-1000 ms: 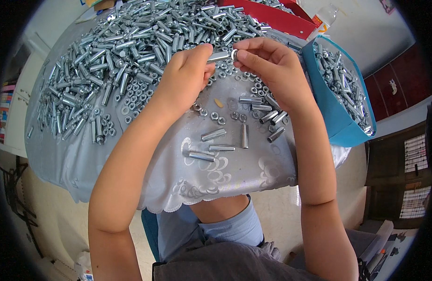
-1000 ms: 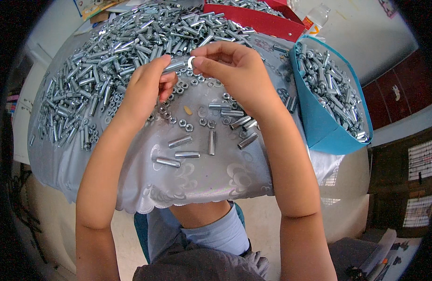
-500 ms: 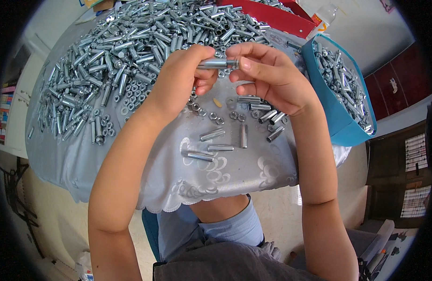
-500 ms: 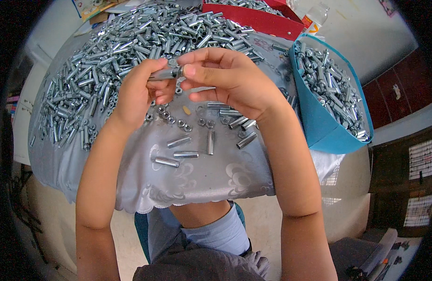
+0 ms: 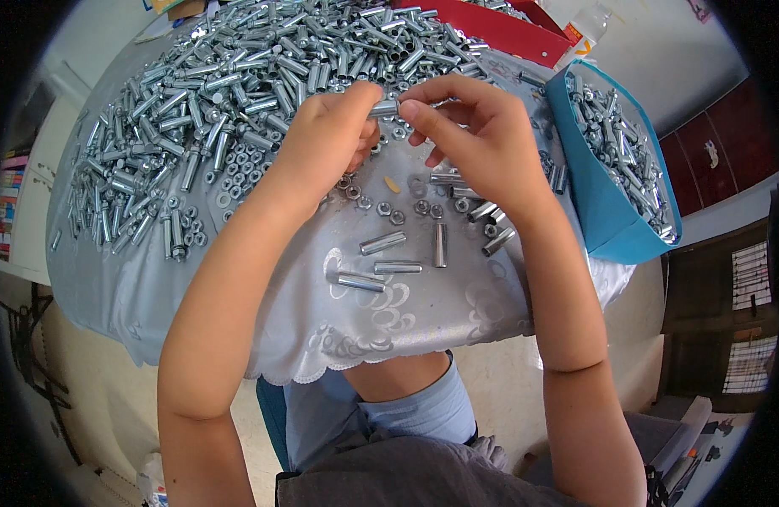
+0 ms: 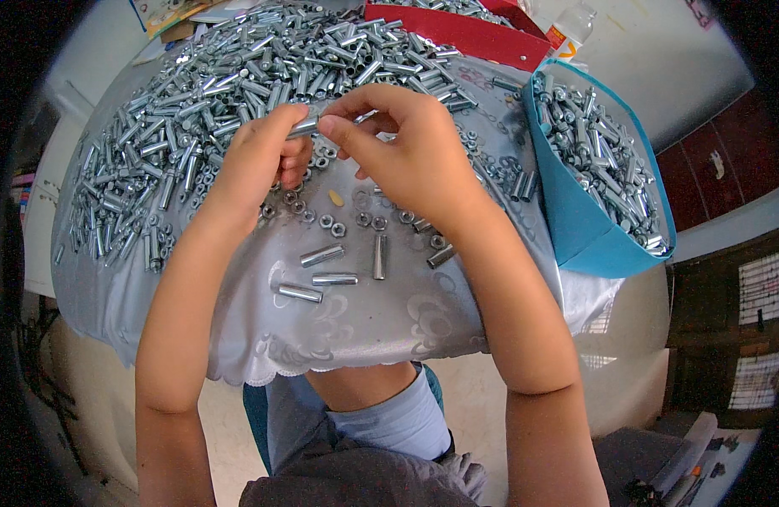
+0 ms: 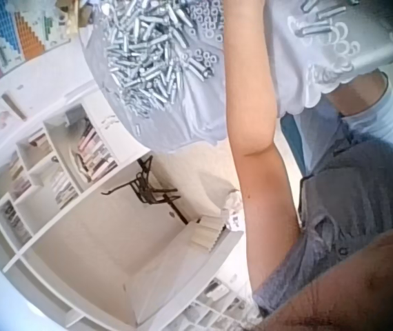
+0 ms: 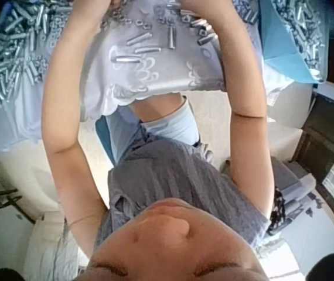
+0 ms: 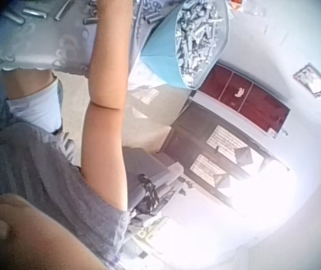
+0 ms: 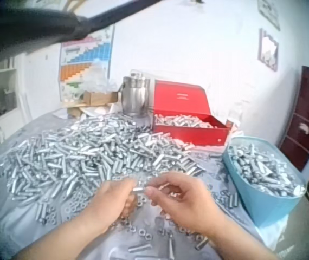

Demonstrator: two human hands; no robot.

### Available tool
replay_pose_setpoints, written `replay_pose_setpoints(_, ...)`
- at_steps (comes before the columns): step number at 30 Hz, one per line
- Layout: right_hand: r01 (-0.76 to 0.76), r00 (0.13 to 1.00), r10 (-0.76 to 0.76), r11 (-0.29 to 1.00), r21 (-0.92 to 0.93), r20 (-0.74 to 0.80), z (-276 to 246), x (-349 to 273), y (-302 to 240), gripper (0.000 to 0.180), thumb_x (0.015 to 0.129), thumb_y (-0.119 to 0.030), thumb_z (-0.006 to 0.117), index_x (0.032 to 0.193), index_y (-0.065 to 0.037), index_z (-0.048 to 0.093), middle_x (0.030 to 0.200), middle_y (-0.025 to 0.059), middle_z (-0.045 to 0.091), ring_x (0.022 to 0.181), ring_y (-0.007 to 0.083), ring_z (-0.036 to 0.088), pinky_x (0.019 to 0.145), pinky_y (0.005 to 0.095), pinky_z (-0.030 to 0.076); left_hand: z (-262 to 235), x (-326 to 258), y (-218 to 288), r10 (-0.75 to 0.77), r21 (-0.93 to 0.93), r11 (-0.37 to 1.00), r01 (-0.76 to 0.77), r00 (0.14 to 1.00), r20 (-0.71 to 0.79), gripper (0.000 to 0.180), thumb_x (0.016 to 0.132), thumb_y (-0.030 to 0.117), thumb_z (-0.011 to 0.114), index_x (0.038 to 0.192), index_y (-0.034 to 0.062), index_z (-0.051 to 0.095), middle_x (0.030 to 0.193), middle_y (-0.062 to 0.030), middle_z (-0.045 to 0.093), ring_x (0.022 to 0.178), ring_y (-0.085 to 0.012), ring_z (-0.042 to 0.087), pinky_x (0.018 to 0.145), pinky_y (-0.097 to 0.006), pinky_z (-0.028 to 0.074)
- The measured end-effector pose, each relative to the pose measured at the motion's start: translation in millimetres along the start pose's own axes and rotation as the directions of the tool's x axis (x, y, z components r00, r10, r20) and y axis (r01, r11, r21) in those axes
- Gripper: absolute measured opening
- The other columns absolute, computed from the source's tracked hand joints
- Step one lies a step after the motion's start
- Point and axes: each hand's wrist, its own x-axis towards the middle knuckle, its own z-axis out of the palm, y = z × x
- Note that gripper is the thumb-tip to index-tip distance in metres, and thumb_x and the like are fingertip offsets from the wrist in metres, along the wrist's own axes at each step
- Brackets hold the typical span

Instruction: The person sits at a table covered with a white cloth and assembles metal fasteners by hand. They pick up cylindrical metal pins and small washers, sliding the washers onto the pins one by one. The person places the assembled units on the table surface in front of them.

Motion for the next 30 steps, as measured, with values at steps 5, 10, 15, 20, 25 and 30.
replay_pose_setpoints(5, 0.071, 0.987, -0.048, 0.987, -0.145, 0.153, -14, 0, -10, 0.018, 0.074, -0.016, 0.068, 0.083, -0.001, 0.064, 0.071, 0.0026, 0.061, 0.060, 0.0081, 0.053, 0.053, 0.0221, 0.042, 0, -1, 4, 0.045, -0.055, 0.998, -0.044, 0.999, 0.016, 0.041, 0.083, 0.036, 0.046, 0.052, 0.0148, 0.029, 0.050, 0.0028, 0.034, 0.045, -0.0088, 0.034, 0.048, -0.023, 0.029)
replay_pose_setpoints(10, 0.039, 0.852, 0.223, 0.875, -0.482, 0.473, -24, -4, -11, 0.019, 0.066, -0.017, 0.072, 0.076, -0.003, 0.065, 0.060, -0.0006, 0.056, 0.053, 0.0068, 0.046, 0.049, 0.0228, 0.036, -6, 3, 3, 0.002, -0.090, 0.996, -0.004, 1.000, -0.023, 0.042, 0.083, 0.036, 0.045, 0.051, 0.0153, 0.028, 0.049, 0.0030, 0.033, 0.045, -0.0084, 0.035, 0.048, -0.023, 0.029)
replay_pose_setpoints(15, 0.031, 0.839, 0.316, 0.785, -0.619, 0.443, -22, -10, -17, 0.021, 0.064, -0.020, 0.073, 0.072, -0.002, 0.064, 0.057, 0.0020, 0.053, 0.053, 0.0114, 0.049, 0.050, 0.0255, 0.038, -5, 3, 1, -0.004, -0.074, 0.997, 0.002, 1.000, -0.023, 0.042, 0.083, 0.036, 0.045, 0.051, 0.0155, 0.028, 0.049, 0.0028, 0.034, 0.045, -0.0084, 0.035, 0.048, -0.023, 0.029)
replay_pose_setpoints(20, 0.109, 0.870, 0.269, 0.714, -0.692, 0.414, -18, -11, -15, 0.020, 0.064, -0.018, 0.072, 0.073, -0.003, 0.064, 0.057, 0.0026, 0.052, 0.053, 0.0116, 0.048, 0.050, 0.0252, 0.038, -8, 4, 0, 0.005, -0.069, 0.998, -0.006, 1.000, -0.016, 0.042, 0.083, 0.036, 0.045, 0.051, 0.0155, 0.028, 0.049, 0.0025, 0.034, 0.045, -0.0084, 0.036, 0.048, -0.023, 0.029)
replay_pose_setpoints(25, 0.018, 0.943, 0.097, 0.940, -0.341, 0.318, -20, -7, -18, 0.019, 0.068, -0.017, 0.071, 0.077, -0.002, 0.064, 0.058, 0.0022, 0.053, 0.055, 0.0094, 0.049, 0.052, 0.0232, 0.039, -4, 4, 1, -0.004, -0.068, 0.998, 0.002, 0.999, -0.035, 0.042, 0.083, 0.036, 0.046, 0.051, 0.0158, 0.027, 0.050, 0.0028, 0.032, 0.046, -0.0089, 0.033, 0.048, -0.024, 0.027)
replay_pose_setpoints(30, 0.043, 0.998, -0.043, 0.999, -0.002, 0.037, -20, 0, -11, 0.019, 0.072, -0.016, 0.071, 0.081, -0.001, 0.063, 0.065, -0.0024, 0.054, 0.059, 0.0029, 0.046, 0.053, 0.0182, 0.038, -2, 3, 4, -0.021, -0.093, 0.996, 0.015, 0.998, -0.058, 0.040, 0.083, 0.035, 0.044, 0.052, 0.0157, 0.027, 0.050, 0.0030, 0.032, 0.046, -0.0100, 0.032, 0.048, -0.024, 0.027)
